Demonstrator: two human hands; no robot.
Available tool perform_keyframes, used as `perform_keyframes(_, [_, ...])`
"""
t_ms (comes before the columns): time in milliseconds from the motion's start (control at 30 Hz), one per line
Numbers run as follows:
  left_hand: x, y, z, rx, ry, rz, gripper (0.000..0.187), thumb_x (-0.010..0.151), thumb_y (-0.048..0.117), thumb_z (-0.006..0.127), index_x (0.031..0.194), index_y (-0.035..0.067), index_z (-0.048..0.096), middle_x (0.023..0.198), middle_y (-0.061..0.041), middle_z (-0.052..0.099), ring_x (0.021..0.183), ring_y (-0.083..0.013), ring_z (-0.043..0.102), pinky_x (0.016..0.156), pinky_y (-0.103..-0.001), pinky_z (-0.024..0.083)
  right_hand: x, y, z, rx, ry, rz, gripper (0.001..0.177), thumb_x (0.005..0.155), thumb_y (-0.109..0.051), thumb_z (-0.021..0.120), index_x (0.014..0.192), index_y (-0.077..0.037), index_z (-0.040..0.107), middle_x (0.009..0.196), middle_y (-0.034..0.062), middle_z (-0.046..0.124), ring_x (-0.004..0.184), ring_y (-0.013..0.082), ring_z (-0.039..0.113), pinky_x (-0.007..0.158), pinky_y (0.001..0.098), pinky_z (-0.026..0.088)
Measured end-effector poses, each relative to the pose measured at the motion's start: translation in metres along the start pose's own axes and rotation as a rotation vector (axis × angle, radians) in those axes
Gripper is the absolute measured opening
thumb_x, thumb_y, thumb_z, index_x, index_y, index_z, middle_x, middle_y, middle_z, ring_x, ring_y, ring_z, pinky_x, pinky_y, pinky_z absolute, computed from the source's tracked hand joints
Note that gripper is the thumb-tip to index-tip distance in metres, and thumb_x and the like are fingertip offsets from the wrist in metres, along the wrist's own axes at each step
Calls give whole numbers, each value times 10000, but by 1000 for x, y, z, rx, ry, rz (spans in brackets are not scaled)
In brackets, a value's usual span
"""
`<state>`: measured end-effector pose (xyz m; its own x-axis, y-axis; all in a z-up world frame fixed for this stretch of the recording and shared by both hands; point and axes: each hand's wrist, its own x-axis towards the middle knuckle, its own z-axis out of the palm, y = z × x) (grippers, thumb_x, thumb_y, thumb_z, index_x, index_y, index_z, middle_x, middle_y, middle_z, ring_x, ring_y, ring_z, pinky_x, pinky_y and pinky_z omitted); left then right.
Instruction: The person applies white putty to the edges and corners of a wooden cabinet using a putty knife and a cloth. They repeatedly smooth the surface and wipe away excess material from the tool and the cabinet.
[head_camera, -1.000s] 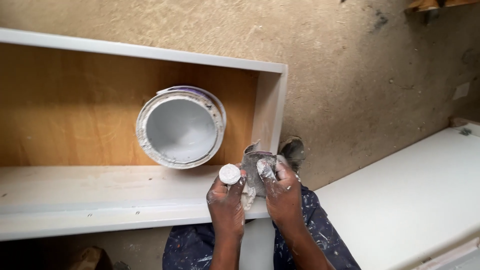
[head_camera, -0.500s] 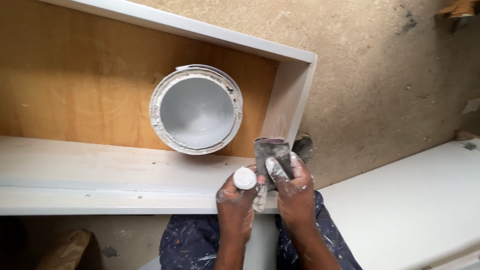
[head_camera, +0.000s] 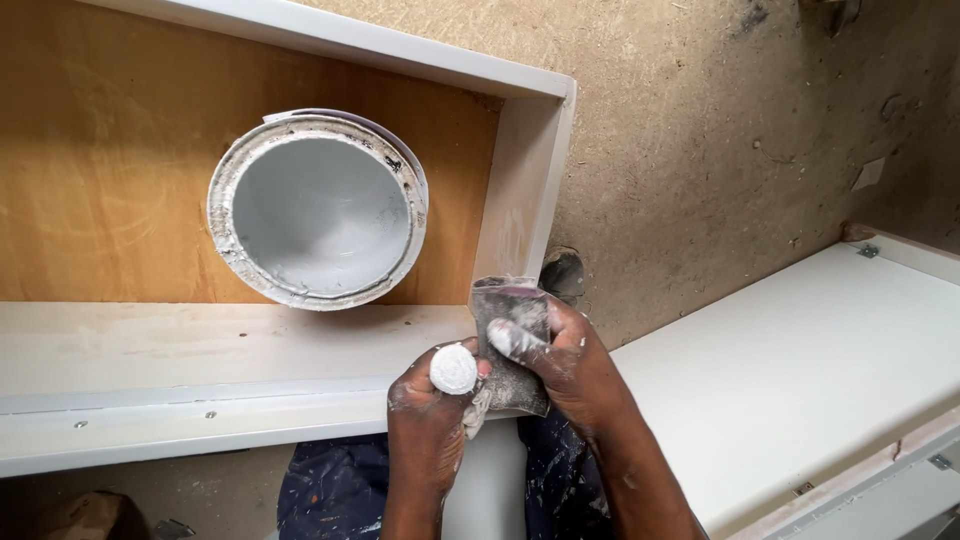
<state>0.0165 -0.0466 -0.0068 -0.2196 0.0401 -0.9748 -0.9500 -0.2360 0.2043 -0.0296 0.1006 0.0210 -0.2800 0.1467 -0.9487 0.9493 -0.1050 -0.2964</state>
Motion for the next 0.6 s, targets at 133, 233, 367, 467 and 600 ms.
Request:
perform_keyframes(133, [4,-12,8,-277,-127,-46,315,794,-38,759,1102,-103,753,633,-134,606,493,-130,429,400,-258,301,2,11,-8,-2,157,-1,235,883,-135,735,987,75,760,796,139,743,620,148,607,546,273,505])
perform_keyframes(233, [3,-7,16,-212,-41,-45,344,767,-8,813,1100,-72,753,639,-119,620,467,-129,449,389,-265,328,1,11,-7,67,75,-190,161,899,-102,736,876,57,732,751,93,709,624,119,587,527,252,482])
perform_keyframes(367, [1,-5,19,15,65,48,276,738,150,865,929,-31,781,779,-79,690,718,-159,584,653,-296,473,1,1,-2,-51,164,-6,244,845,-120,742,1003,66,745,788,147,750,607,165,623,521,277,497])
perform_keyframes(467, [2,-4,27,79,79,83,269,738,168,861,916,-22,794,799,-72,723,743,-152,612,687,-285,496,6,1,-6,-72,190,71,250,841,-135,759,994,59,723,776,156,742,580,169,617,498,276,488])
perform_keyframes(600, [1,-6,39,165,73,96,309,751,218,843,965,-2,807,829,-74,755,744,-140,640,677,-276,513,5,-7,-9,-77,280,99,277,880,-193,742,1025,41,721,720,137,704,512,139,556,439,254,431])
